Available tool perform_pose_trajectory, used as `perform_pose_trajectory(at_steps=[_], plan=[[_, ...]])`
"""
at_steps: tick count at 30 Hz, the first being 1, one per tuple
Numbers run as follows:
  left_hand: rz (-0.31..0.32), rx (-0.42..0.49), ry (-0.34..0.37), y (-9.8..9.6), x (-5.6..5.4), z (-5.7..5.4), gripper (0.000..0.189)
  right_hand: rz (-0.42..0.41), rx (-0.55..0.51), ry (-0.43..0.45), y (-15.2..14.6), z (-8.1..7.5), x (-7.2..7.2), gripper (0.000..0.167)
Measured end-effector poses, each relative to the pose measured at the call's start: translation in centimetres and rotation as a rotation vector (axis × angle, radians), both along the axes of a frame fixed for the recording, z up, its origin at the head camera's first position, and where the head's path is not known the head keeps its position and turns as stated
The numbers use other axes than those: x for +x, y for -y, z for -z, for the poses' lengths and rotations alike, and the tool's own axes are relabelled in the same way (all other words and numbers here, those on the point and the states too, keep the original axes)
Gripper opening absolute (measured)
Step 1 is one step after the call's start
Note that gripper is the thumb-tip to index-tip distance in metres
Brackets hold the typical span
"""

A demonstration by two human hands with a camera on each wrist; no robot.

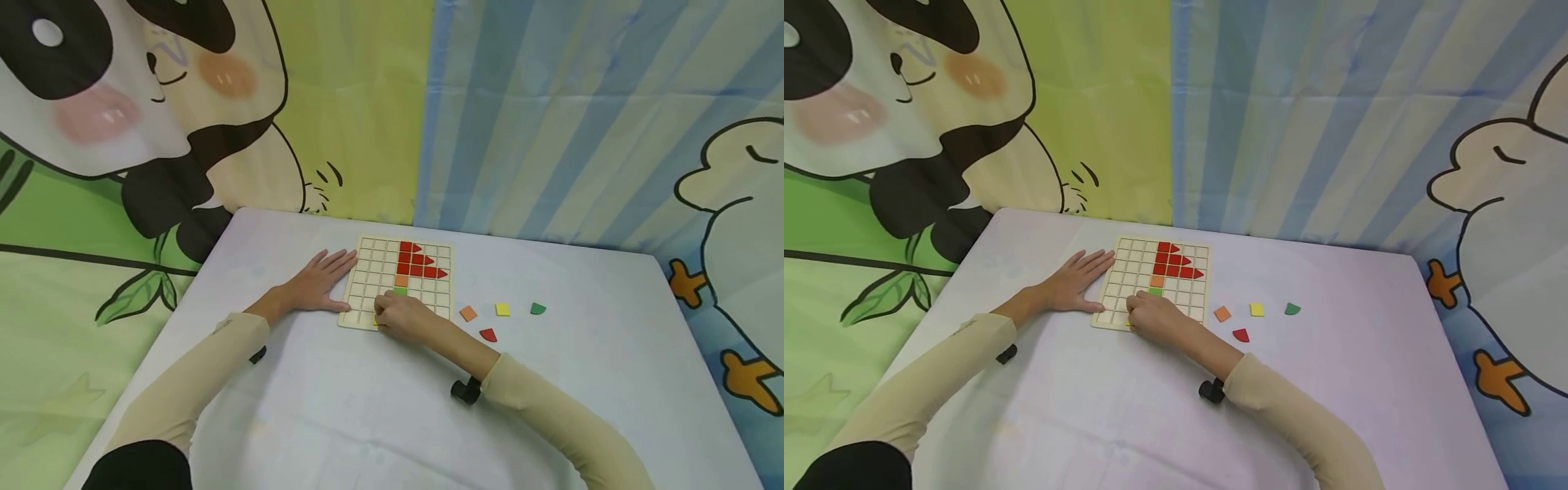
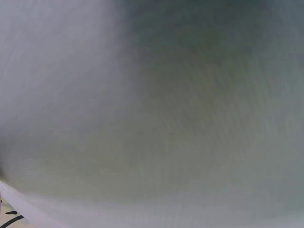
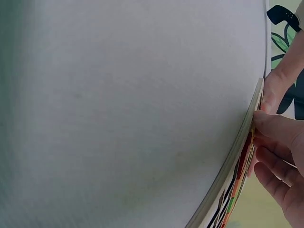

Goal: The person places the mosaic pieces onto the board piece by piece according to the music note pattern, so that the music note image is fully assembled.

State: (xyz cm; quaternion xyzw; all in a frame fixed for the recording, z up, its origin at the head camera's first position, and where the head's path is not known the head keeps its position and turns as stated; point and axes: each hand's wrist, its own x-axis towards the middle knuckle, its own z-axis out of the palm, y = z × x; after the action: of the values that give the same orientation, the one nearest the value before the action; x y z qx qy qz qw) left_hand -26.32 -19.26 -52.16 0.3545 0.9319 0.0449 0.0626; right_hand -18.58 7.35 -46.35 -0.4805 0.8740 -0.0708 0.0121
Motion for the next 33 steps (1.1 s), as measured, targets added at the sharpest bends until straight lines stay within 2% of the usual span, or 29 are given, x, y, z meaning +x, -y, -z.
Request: perform_pose_trajectory(at_steps=[5, 11, 16, 20, 26, 33], plan=[[-0.011, -0.001, 0.003, 0.1, 0.1, -0.2, 0.11, 0.004, -0.007, -0.023, 0.0, 0.0, 0.3, 0.011], [-0.009, -0.009, -0.001, 0.3, 0.3, -0.1, 0.111, 0.024, -0.1, 0.064, -0.6, 0.3, 0.6, 0.014], [0.004, 0.001, -0.009, 0.3, 0.4, 0.0, 0.11, 0.044, -0.141, 0.075, -2.4, -0.5, 1.5, 0.029], [0.002, 0.003, 0.001, 0.2, 0.4, 0.0, 0.11, 0.098, -0.14, 0.09, -4.9, -1.3, 2.2, 0.034], [-0.008, -0.012, 0.015, 0.0, 0.3, 0.0, 0.111, 0.192, -0.187, 0.1, -10.4, -1.5, 2.8, 0.038], [-0.008, -0.015, 0.02, -0.2, 0.1, -0.1, 0.111, 0.41, -0.205, 0.113, -17.1, -0.9, 2.5, 0.047]])
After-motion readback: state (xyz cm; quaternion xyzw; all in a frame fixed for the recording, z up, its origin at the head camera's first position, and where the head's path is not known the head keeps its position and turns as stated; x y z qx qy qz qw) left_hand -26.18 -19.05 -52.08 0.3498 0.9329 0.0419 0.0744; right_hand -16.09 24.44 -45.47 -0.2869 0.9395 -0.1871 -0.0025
